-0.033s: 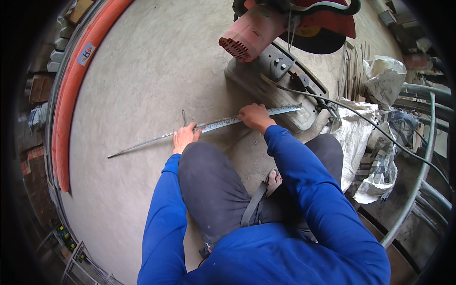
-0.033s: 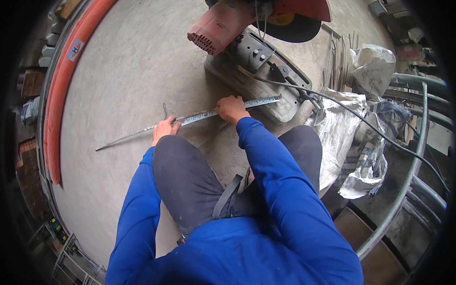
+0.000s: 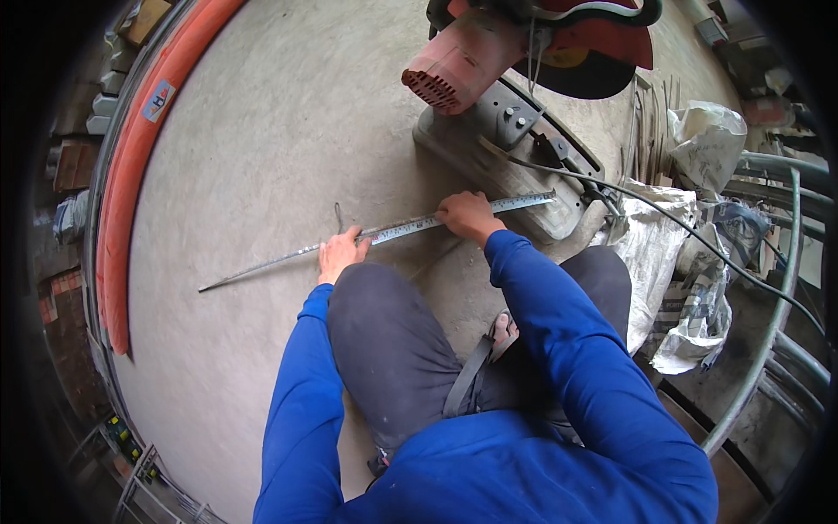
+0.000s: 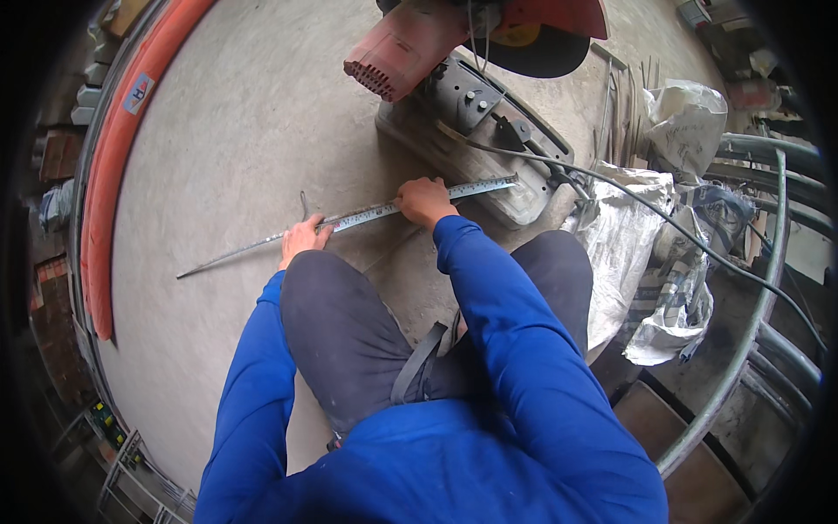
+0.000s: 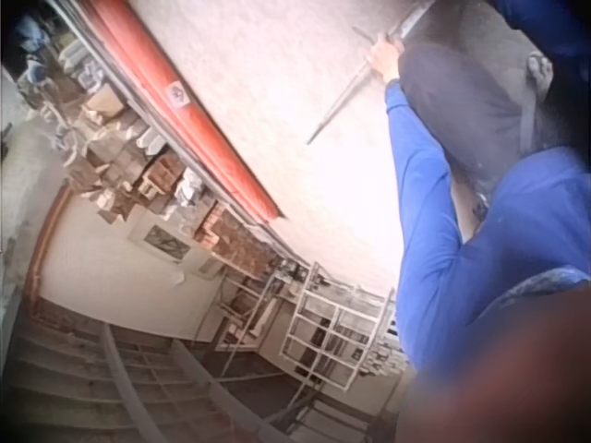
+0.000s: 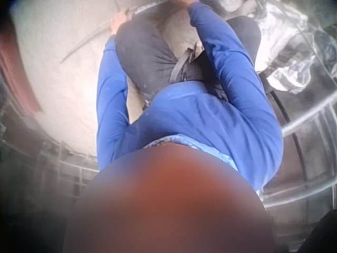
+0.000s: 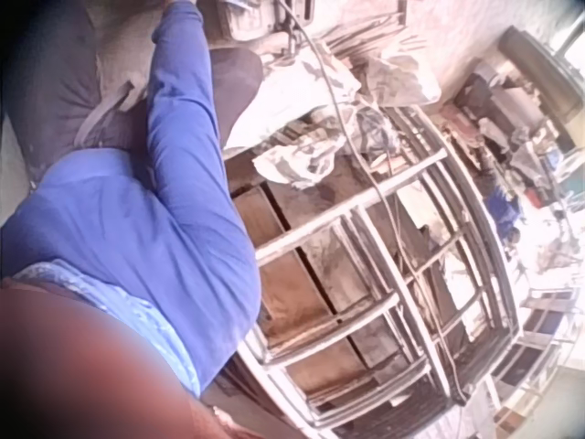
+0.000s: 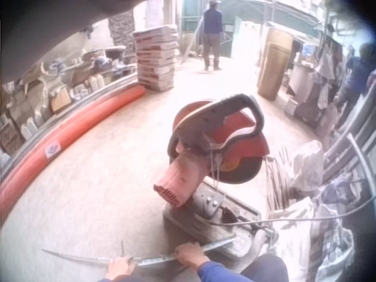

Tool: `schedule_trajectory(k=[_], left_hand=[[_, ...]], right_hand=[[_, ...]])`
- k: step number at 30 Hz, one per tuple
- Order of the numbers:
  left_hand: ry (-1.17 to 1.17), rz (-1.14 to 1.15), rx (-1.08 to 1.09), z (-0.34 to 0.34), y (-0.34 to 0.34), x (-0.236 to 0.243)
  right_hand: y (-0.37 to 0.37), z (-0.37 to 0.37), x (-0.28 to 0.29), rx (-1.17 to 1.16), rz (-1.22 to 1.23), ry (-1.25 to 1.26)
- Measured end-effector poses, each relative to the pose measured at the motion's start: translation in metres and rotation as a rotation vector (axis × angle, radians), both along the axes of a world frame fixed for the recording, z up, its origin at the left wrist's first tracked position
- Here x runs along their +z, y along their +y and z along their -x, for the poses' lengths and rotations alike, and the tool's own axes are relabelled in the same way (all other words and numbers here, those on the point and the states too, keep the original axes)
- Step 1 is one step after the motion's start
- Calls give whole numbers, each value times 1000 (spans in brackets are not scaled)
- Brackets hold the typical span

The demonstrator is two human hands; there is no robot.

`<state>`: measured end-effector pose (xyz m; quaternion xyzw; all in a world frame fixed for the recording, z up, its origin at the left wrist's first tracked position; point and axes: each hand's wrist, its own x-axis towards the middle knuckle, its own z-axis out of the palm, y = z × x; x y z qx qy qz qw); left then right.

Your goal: The person measures metal rods with a tape measure, marks them, and cuts them using a chop saw. The person also measures a wooden frame structure before returning to cut additional rods.

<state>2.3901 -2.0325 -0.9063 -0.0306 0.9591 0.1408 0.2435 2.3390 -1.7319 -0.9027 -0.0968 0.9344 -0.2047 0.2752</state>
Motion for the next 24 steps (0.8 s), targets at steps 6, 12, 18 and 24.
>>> schedule_trajectory(k=[6,12,18,24], left_hand=[[45,18,-29,-1,1,-1],[41,15,6,-4,2,-6],[51,-11,5,-4,2,-4],[27,-9,21,-3,3,-7]], right_hand=[[-3,13,-12,-168,76,-181],[11,24,-18,-195,179,-282],[15,24,-20,-187,223,-282],[9,17,-24,-225,178,-193]])
